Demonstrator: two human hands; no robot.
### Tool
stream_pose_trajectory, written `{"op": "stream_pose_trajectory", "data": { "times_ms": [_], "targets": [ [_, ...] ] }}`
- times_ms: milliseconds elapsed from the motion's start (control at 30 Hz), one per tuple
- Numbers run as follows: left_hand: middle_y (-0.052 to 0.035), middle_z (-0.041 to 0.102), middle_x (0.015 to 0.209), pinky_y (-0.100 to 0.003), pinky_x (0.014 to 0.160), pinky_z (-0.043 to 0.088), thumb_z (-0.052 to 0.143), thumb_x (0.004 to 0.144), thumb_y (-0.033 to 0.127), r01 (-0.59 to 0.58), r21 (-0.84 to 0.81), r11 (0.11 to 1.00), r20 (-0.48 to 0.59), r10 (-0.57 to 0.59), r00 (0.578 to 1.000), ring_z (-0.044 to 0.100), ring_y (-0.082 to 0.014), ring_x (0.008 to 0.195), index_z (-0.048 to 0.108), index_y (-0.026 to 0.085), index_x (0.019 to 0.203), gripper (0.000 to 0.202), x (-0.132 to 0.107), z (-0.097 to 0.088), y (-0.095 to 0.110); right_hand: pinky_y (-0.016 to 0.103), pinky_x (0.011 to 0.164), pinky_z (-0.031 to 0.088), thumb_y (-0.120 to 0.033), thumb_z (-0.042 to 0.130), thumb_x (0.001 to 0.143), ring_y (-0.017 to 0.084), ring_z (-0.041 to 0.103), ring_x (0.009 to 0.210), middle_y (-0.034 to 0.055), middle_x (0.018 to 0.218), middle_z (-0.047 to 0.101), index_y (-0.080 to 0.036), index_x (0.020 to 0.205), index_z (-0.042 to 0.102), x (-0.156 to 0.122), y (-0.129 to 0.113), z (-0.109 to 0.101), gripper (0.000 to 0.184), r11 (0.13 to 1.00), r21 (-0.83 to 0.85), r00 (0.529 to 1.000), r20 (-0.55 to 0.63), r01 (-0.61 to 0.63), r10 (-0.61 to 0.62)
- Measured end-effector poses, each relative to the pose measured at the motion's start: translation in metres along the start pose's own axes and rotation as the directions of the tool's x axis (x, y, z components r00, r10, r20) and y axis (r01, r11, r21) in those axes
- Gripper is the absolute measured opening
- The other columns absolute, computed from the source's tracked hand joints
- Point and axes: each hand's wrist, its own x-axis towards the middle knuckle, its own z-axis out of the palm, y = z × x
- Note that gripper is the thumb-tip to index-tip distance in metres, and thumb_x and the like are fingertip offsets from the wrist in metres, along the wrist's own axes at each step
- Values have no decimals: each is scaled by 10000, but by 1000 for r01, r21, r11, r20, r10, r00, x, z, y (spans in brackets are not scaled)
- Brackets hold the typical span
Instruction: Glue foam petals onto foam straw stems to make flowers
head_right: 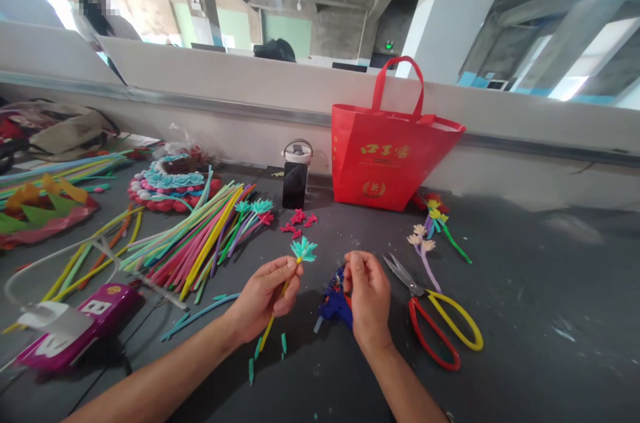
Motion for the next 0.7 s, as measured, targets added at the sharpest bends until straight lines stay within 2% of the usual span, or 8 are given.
{"op": "stream_pose_trajectory", "data": {
  "times_ms": [67,167,233,300,400,533,700],
  "targets": [
    [66,436,468,-186,359,154,563,867,430,-16,26,1000,-8,16,1000,254,-43,350,548,171,830,263,0,0,0,227,530,425,-425,646,842,105,502,571,-26,755,556,-212,1012,604,-1,1,0,275,998,-36,999,19,41,-41],
    [67,437,469,-188,366,134,573,854,460,-34,96,995,-69,40,997,257,-43,360,544,169,818,294,0,3,0,275,667,487,-363,669,826,153,571,738,13,865,584,-225,1055,608,-7,-3,2,275,973,-129,981,74,190,-182],
    [64,452,481,-188,369,124,595,833,481,-41,156,987,-104,58,993,256,-41,370,538,169,808,318,-1,5,0,308,727,495,-319,653,841,177,578,799,37,915,595,-234,1049,624,-12,-7,2,226,921,-219,945,138,321,-296],
    [59,471,490,-188,372,126,602,823,499,-49,214,976,-106,73,992,251,-42,379,535,172,809,334,-2,6,-2,321,728,495,-271,652,843,172,567,769,44,964,594,-256,1049,636,-16,-11,3,207,842,-298,891,215,451,-401],
    [59,480,486,-189,383,151,597,826,506,-63,282,957,-85,90,992,254,-45,385,531,177,803,336,-3,8,-4,328,709,498,-241,675,829,158,548,703,43,990,585,-280,1048,646,-19,-14,3,224,739,-361,821,306,569,-483],
    [60,457,476,-188,413,174,605,828,481,-64,366,928,-93,105,990,268,-48,411,526,173,749,327,-5,9,-5,325,698,498,-244,670,837,181,574,743,44,943,601,-278,992,660,-17,-14,3,159,720,-366,806,325,589,-494],
    [66,421,467,-199,433,192,610,828,461,-90,433,897,-95,144,985,288,-57,433,570,157,761,313,-6,10,-6,298,673,478,-209,631,855,173,588,730,27,855,629,-263,902,680,-17,-16,4,87,764,-322,821,345,559,-455]
  ]
}}
